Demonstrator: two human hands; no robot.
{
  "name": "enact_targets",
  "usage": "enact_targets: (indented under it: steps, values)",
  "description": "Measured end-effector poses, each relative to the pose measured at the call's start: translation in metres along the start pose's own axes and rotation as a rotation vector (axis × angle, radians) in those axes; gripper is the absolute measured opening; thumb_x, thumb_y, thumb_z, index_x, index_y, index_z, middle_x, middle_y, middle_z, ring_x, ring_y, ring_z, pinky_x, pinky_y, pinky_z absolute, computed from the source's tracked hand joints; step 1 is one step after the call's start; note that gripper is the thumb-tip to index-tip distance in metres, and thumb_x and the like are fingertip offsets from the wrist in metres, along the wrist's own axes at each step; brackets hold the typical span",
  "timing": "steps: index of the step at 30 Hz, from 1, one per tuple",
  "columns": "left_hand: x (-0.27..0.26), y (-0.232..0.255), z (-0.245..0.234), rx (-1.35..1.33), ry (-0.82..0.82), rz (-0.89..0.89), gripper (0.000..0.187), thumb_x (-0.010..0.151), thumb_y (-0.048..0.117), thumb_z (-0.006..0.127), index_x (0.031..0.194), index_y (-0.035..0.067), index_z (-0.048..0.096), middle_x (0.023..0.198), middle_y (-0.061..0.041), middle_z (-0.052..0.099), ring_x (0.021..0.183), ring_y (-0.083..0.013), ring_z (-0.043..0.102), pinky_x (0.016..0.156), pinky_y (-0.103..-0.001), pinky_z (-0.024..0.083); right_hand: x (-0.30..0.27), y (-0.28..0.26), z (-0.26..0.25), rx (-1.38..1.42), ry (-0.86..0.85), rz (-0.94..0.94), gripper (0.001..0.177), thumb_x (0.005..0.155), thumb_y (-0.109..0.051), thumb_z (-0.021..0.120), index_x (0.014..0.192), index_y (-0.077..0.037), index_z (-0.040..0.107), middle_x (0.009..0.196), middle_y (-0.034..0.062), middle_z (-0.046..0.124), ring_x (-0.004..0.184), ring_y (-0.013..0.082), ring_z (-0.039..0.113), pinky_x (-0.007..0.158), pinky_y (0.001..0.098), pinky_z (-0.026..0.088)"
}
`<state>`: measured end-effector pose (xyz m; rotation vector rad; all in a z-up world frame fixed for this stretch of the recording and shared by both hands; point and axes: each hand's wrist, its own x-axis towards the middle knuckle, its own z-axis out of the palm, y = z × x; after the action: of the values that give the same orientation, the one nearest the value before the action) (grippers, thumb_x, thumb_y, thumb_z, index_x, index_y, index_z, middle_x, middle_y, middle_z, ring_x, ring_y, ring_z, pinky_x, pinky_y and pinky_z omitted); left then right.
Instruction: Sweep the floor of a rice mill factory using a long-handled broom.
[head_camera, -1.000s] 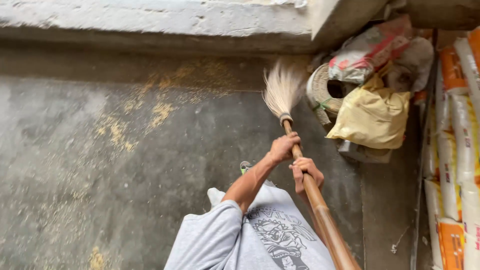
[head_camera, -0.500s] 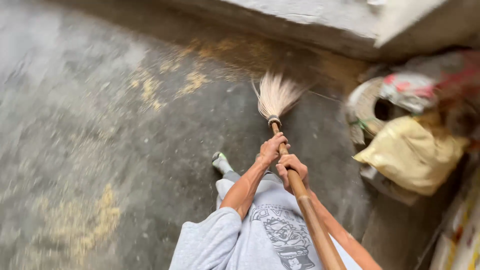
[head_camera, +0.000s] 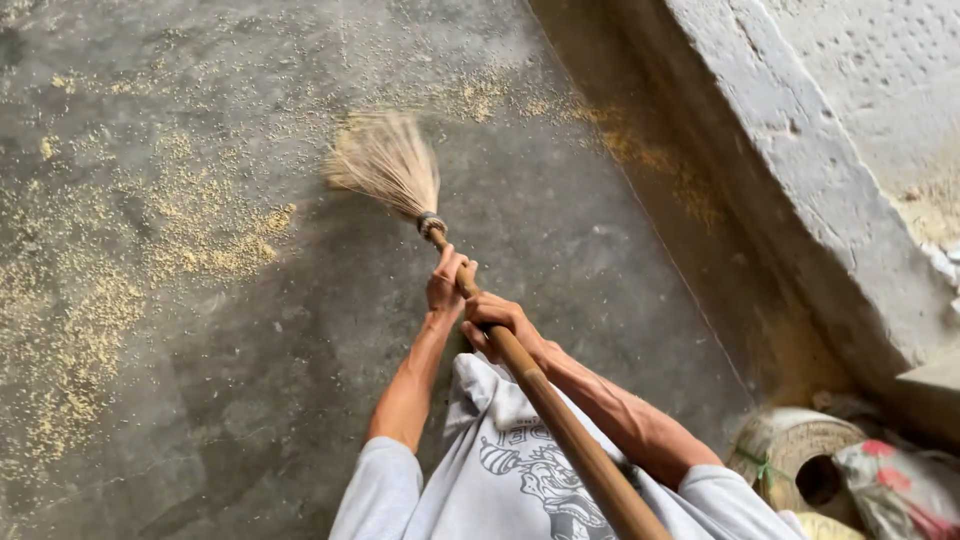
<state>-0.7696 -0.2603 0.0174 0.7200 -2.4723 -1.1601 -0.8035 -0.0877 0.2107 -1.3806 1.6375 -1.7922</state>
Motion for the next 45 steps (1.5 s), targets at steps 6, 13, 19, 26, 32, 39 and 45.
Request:
enact_targets:
  steps: [6, 13, 19, 26, 32, 39, 45]
  values:
    - [0.071, 0.035, -0.001, 0.005, 0.007, 0.088, 0.02, 0.091, 0.035, 0.074, 0.096, 0.017, 0.067, 0.141, -0.019, 0.06, 0.096, -0.0421, 0.071, 0.075, -0.048, 0.057, 0.052, -0.013, -0.022, -0.14, 0.128, -0.094, 0.016, 0.09, 0.006, 0.067, 0.081, -0.003, 0.057, 0.082, 0.0088, 0.061, 0.084, 0.0253, 0.063, 0.078, 0.0365, 0.053]
    - [0.11, 0.12, 0.123, -0.076, -0.362, 0.464, 0.02, 0.092, 0.038, 0.075, 0.097, 0.02, 0.068, 0.141, -0.016, 0.061, 0.105, -0.0398, 0.069, 0.082, -0.049, 0.057, 0.017, -0.027, -0.068, -0.428, 0.595, 0.086, 0.014, 0.088, 0.006, 0.067, 0.078, -0.001, 0.06, 0.082, 0.0115, 0.063, 0.084, 0.0241, 0.065, 0.079, 0.0344, 0.054]
    - [0.034, 0.195, 0.205, -0.157, -0.853, 0.962, 0.03, 0.08, 0.038, 0.078, 0.099, 0.02, 0.066, 0.131, -0.014, 0.063, 0.098, -0.0389, 0.067, 0.079, -0.047, 0.057, -0.049, -0.057, -0.056, -0.652, 1.133, 0.192, 0.017, 0.092, 0.005, 0.067, 0.078, 0.001, 0.059, 0.085, 0.0109, 0.066, 0.09, 0.0211, 0.067, 0.082, 0.0313, 0.054]
    - [-0.059, 0.213, 0.238, -0.147, -1.326, 1.177, 0.026, 0.082, 0.04, 0.077, 0.097, 0.023, 0.065, 0.113, -0.002, 0.064, 0.09, -0.0329, 0.071, 0.073, -0.048, 0.057, -0.089, -0.058, -0.025, -0.794, 1.584, 0.263, 0.014, 0.094, 0.002, 0.063, 0.082, 0.002, 0.057, 0.089, 0.0123, 0.065, 0.09, 0.0203, 0.066, 0.083, 0.0321, 0.059]
    - [-0.028, 0.201, 0.269, -0.111, -1.323, 1.042, 0.024, 0.085, 0.039, 0.074, 0.1, 0.023, 0.066, 0.12, -0.003, 0.064, 0.094, -0.0342, 0.071, 0.072, -0.048, 0.057, -0.086, -0.034, -0.075, -0.638, 1.505, 0.358, 0.014, 0.094, 0.001, 0.063, 0.083, 0.001, 0.057, 0.09, 0.0107, 0.065, 0.085, 0.0182, 0.066, 0.078, 0.0315, 0.061]
    - [0.109, 0.17, 0.225, -0.125, -0.826, 0.39, 0.019, 0.092, 0.036, 0.073, 0.099, 0.02, 0.066, 0.121, -0.006, 0.068, 0.101, -0.0357, 0.07, 0.078, -0.045, 0.056, -0.013, 0.033, -0.181, -0.438, 0.755, 0.292, 0.011, 0.09, 0.001, 0.069, 0.082, -0.003, 0.062, 0.085, 0.0088, 0.065, 0.08, 0.0221, 0.063, 0.075, 0.0333, 0.053]
    - [0.138, 0.09, 0.156, -0.104, -0.171, 0.077, 0.021, 0.09, 0.034, 0.075, 0.095, 0.017, 0.065, 0.135, -0.014, 0.064, 0.106, -0.0409, 0.068, 0.082, -0.043, 0.056, 0.053, 0.087, -0.187, -0.136, 0.055, 0.119, 0.018, 0.086, 0.0, 0.069, 0.077, -0.003, 0.054, 0.08, 0.0089, 0.056, 0.079, 0.0272, 0.053, 0.074, 0.039, 0.046]
